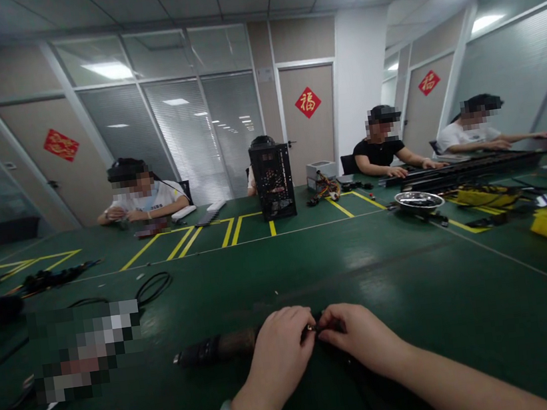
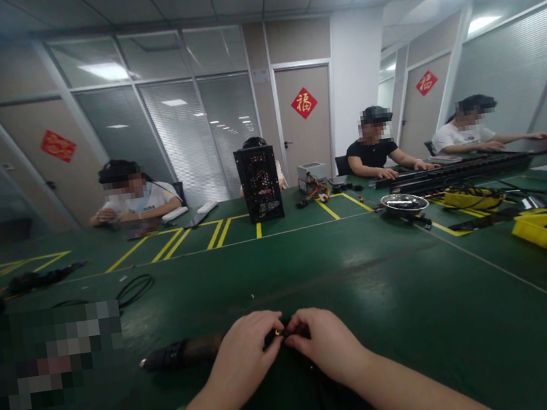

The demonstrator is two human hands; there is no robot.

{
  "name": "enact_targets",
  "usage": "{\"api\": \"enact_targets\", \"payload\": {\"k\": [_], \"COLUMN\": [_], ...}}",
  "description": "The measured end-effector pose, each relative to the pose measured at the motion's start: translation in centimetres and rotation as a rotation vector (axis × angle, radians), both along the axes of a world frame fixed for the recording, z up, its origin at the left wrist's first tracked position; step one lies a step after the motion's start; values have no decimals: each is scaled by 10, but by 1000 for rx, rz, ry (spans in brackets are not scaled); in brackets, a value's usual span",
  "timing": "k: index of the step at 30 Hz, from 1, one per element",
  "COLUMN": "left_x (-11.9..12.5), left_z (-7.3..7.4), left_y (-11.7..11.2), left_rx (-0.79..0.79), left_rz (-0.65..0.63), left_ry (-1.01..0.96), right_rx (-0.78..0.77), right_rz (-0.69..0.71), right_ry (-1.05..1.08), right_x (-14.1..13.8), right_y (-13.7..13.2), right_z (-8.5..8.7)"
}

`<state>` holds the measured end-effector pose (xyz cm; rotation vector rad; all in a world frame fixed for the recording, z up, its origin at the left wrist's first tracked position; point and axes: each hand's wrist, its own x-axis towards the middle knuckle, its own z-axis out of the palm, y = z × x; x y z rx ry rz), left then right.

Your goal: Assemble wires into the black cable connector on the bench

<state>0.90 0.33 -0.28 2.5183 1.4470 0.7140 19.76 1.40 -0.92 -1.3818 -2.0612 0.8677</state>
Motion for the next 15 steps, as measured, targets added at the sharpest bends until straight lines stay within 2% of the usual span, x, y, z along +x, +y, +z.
{"api": "enact_targets", "payload": {"k": [5,15], "left_x": [0,1], "left_z": [1,2], "left_y": [0,-1], "left_rx": [-6,-27], "left_rz": [12,30], "left_ry": [-8,-24], "right_rx": [50,23], "right_rz": [-17,-29], "right_ry": [-45,75], "right_x": [2,3], "right_y": [-1,3], "right_z": [-1,-7]}}
